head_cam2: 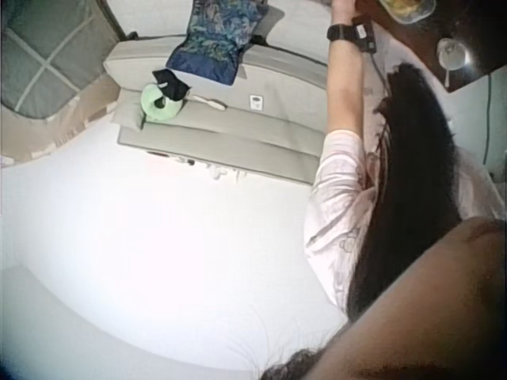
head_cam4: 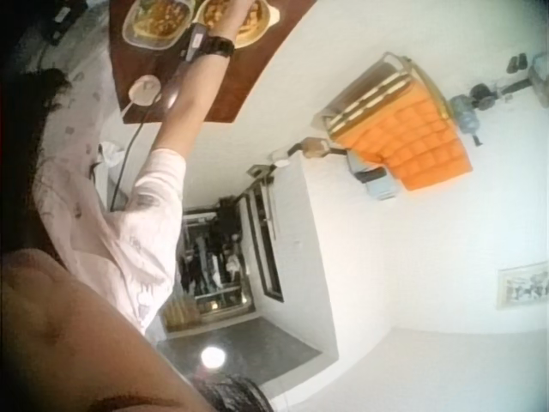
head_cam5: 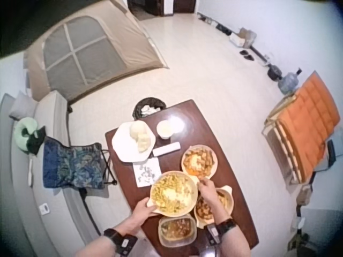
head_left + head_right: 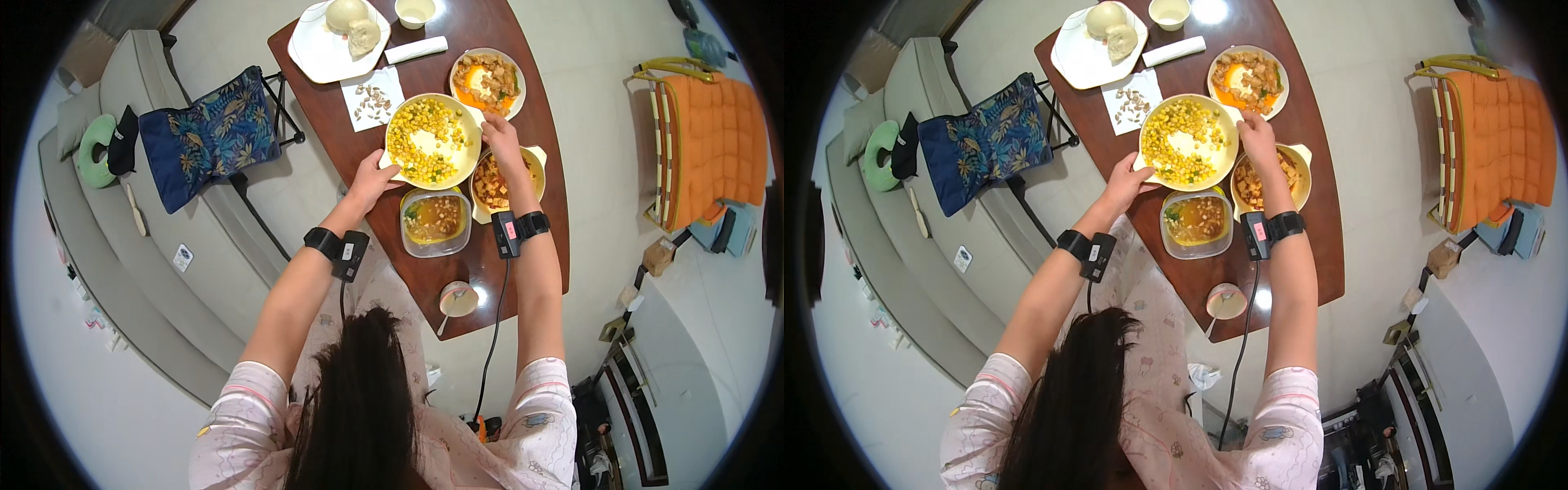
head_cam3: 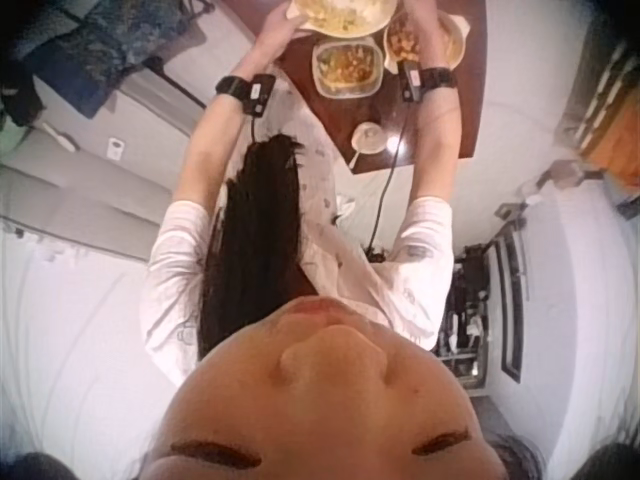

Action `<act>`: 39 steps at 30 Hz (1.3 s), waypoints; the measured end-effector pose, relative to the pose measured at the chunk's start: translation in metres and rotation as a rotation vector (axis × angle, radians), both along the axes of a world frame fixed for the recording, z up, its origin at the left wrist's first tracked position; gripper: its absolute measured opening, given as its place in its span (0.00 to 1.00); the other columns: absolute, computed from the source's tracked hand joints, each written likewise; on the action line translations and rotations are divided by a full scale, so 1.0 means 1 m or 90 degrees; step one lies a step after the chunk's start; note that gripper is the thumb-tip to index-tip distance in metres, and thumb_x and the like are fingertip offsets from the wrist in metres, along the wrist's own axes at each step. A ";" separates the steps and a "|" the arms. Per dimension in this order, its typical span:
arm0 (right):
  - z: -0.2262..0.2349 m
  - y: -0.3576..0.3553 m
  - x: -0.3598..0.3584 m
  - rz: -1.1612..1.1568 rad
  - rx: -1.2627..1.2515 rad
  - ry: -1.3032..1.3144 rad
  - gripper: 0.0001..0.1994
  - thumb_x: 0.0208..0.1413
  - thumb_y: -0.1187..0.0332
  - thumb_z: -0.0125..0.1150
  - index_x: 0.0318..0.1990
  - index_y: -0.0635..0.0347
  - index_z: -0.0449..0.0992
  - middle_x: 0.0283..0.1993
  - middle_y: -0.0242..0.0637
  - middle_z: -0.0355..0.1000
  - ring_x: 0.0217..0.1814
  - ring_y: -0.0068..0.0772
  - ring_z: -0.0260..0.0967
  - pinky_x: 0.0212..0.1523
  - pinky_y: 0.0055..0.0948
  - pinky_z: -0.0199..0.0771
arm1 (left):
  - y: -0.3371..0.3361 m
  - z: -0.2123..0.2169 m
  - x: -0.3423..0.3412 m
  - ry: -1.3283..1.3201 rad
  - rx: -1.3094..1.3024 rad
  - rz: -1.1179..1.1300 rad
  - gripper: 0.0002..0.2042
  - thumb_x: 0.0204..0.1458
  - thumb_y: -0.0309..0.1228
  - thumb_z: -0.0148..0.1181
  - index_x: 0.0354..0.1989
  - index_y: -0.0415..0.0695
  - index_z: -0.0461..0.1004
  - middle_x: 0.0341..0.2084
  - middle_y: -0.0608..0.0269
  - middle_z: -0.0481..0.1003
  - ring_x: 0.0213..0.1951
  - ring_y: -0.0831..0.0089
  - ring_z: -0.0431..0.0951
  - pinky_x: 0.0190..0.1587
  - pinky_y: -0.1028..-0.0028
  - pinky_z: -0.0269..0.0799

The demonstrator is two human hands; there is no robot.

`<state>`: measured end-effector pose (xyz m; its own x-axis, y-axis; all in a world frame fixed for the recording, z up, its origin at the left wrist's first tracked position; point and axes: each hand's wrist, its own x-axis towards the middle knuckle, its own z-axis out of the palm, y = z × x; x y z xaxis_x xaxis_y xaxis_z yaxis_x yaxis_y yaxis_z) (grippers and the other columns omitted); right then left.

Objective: The person carries a bowl of food from a dining table to a kitchen counter, places another bowl into a refrigerator, covers a bowl with a lid on the dining table, and moves a plate with bread to the table.

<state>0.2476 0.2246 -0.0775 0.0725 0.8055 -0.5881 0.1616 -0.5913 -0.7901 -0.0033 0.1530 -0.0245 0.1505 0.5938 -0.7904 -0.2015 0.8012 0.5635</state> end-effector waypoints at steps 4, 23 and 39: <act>0.032 -0.009 -0.011 -0.050 0.007 0.054 0.15 0.48 0.72 0.50 0.44 0.71 0.67 0.33 0.36 0.69 0.31 0.21 0.63 0.32 0.20 0.64 | -0.009 0.018 -0.008 0.048 0.036 0.010 0.13 0.47 0.23 0.49 0.43 0.38 0.65 0.36 0.62 0.71 0.36 0.74 0.74 0.38 0.76 0.73; 0.105 -0.146 -0.031 -0.406 0.031 0.390 0.14 0.56 0.71 0.41 0.48 0.69 0.64 0.48 0.41 0.63 0.49 0.29 0.61 0.51 0.26 0.59 | -0.058 0.088 -0.019 0.158 0.241 -0.159 0.21 0.37 0.17 0.48 0.45 0.31 0.66 0.36 0.62 0.72 0.37 0.79 0.70 0.40 0.81 0.66; 0.092 -0.170 -0.040 -0.495 0.144 0.403 0.12 0.52 0.75 0.46 0.43 0.71 0.66 0.42 0.44 0.67 0.44 0.29 0.64 0.47 0.25 0.64 | -0.083 0.072 -0.029 0.102 0.248 -0.207 0.19 0.38 0.19 0.49 0.43 0.32 0.68 0.38 0.61 0.71 0.41 0.77 0.69 0.44 0.78 0.63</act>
